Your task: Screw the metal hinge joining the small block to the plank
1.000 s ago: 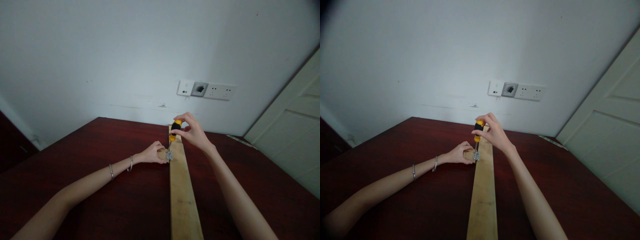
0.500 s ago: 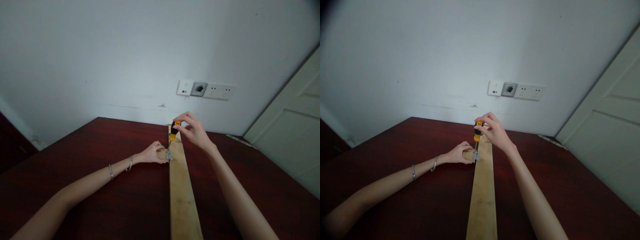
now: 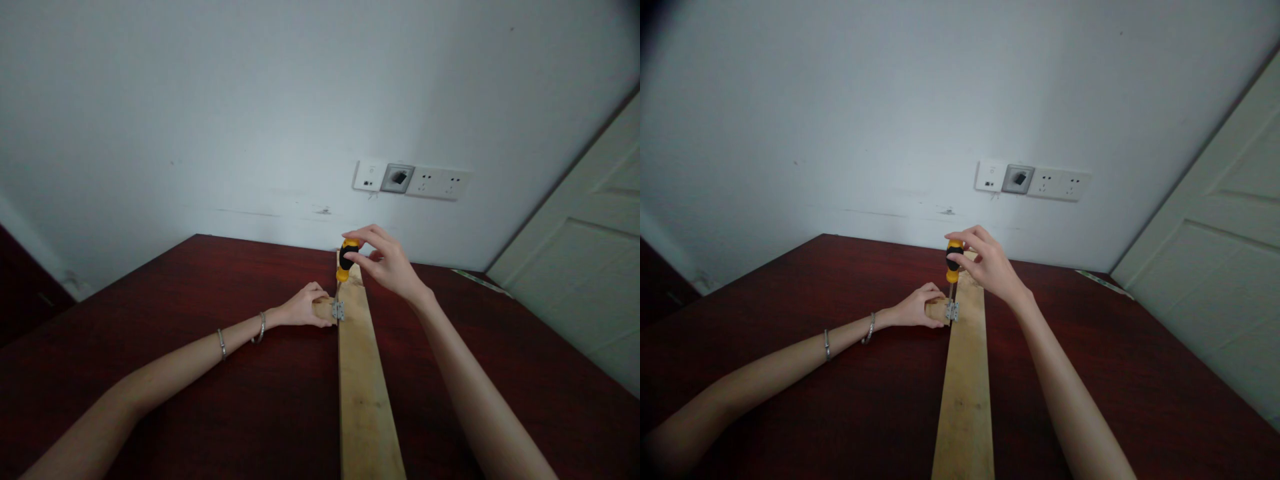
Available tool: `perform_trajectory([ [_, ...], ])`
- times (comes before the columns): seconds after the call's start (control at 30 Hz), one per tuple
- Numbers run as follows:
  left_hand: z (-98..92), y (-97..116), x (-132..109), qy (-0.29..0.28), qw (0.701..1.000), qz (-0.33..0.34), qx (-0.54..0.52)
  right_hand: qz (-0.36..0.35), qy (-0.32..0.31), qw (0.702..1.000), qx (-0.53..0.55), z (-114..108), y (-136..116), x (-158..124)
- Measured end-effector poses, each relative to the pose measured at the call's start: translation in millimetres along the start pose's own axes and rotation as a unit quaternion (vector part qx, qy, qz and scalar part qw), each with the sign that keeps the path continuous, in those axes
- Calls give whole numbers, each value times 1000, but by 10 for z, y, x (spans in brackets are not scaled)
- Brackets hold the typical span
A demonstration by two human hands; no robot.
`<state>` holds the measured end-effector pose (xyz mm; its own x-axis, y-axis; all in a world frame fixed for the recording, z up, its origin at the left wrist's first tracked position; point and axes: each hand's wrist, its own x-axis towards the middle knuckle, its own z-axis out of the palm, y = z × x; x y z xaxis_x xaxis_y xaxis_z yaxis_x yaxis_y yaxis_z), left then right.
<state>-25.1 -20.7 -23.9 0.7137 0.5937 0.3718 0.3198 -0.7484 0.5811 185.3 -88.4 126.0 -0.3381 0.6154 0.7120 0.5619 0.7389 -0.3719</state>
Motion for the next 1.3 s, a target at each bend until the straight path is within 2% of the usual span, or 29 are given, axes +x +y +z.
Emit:
perform_trajectory([
  [0.4, -10, 30, 0, 0, 1000, -1, 1, -12, -19, 1000, 21, -23, -47, -3],
  [0.73, -3, 8, -2, 2, 1000, 3, 2, 5, 12, 1000, 3, -22, -27, -7],
  [0.93, -5, 3, -3, 1, 1000, 6, -1, -2, -33, 999, -1, -92, -57, -4],
  [1.1, 2, -2, 0, 5, 1000, 0, -2, 0, -6, 1000, -21, -52, -11, 10],
  [1.3, -9, 20, 4, 4, 1000, 2, 1, -15, -14, 999, -34, -68, -34, -4],
])
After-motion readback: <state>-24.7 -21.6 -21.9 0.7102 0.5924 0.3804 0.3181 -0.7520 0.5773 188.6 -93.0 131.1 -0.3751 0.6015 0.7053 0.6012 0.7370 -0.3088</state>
